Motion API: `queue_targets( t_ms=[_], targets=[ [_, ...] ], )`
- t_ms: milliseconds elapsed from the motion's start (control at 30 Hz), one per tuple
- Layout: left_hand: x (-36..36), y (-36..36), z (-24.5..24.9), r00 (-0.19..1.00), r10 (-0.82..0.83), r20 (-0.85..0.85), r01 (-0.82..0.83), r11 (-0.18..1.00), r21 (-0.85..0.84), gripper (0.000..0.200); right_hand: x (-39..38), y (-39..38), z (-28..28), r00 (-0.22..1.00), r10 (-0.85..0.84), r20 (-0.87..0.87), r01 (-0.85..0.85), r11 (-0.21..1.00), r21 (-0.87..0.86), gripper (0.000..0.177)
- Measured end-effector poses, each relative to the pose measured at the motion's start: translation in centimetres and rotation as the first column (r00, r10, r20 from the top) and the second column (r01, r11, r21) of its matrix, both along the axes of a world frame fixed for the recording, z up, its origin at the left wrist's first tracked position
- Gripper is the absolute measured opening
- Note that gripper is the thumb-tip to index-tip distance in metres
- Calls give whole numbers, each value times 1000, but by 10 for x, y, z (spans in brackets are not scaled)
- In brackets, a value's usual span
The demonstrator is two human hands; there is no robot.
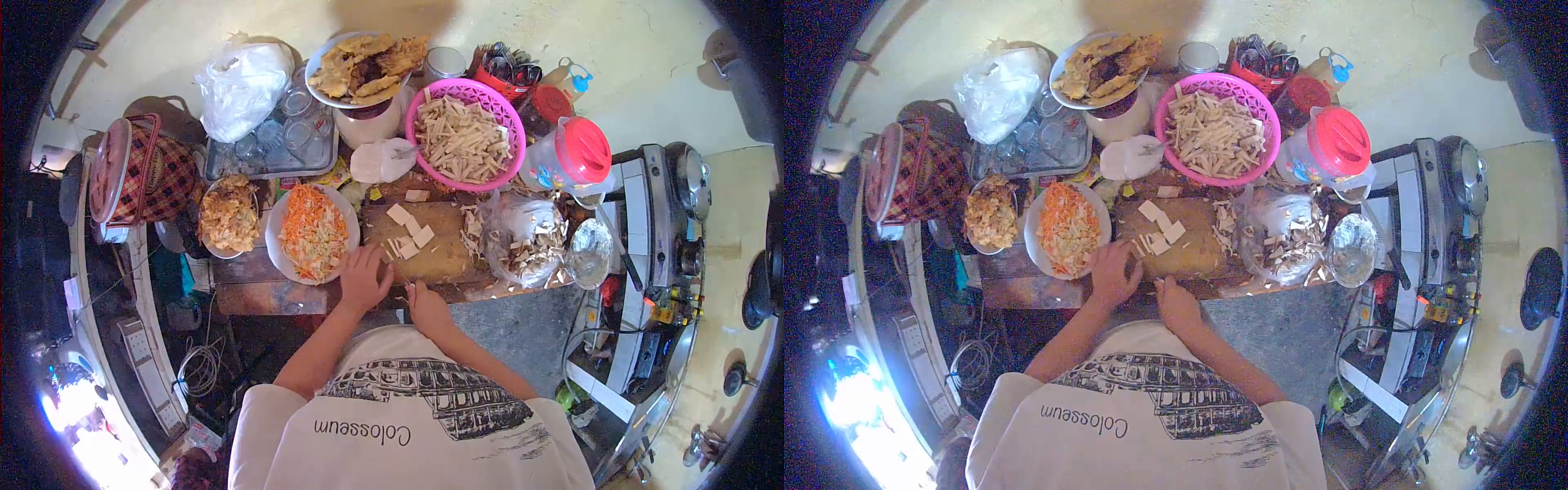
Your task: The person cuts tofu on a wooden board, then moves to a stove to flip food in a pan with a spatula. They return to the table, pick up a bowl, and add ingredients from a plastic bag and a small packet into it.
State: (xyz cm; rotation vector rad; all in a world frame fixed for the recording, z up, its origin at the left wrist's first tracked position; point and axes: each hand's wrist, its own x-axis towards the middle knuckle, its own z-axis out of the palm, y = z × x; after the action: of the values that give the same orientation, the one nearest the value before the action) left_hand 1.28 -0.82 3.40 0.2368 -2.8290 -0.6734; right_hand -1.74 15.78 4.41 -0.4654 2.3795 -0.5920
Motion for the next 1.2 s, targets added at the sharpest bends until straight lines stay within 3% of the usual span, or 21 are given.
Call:
queue_targets(
  t_ms=[100, 267, 667, 767, 867, 967, 1033, 1167, 1200],
  targets=[
    [-22, 8, -7, 976, -212, -43, 214, 975, 60, 47, 4, -2, -7, 1000, -4, -19, 4, 1000, 17, 35],
    [-59, 15, -15, 802, -597, 25, 591, 799, 109, 55, 6, 3, -10, 999, 15, -44, -16, 999, -38, 32],
    [-64, 10, -29, 747, -654, 120, 644, 757, 114, 63, 8, 1, -26, 998, 34, -56, -32, 999, 35, 27],
    [-65, 11, -26, 759, -644, 99, 633, 765, 123, 61, 10, 3, -31, 993, 50, -109, -49, 999, 12, 28],
    [-63, 12, -32, 775, -627, 81, 621, 779, 90, 60, 3, -3, -10, 998, 42, -49, -37, 995, 93, 30],
    [-55, 15, -26, 905, -418, -81, 426, 890, 162, 56, 8, 2, -25, 996, -16, -84, 17, 1000, 9, 34],
    [-41, 9, -9, 971, -233, -58, 239, 962, 134, 53, 7, 1, -19, 996, -59, -71, 55, 997, -51, 35],
    [-7, -5, -8, 990, 91, -104, -91, 996, -3, 43, 9, 1, -15, 994, -102, -50, 99, 993, -60, 36],
    [-2, -8, -7, 991, 88, -100, -92, 995, -28, 41, 10, 1, -16, 994, -97, -55, 93, 993, -74, 36]
  ],
)
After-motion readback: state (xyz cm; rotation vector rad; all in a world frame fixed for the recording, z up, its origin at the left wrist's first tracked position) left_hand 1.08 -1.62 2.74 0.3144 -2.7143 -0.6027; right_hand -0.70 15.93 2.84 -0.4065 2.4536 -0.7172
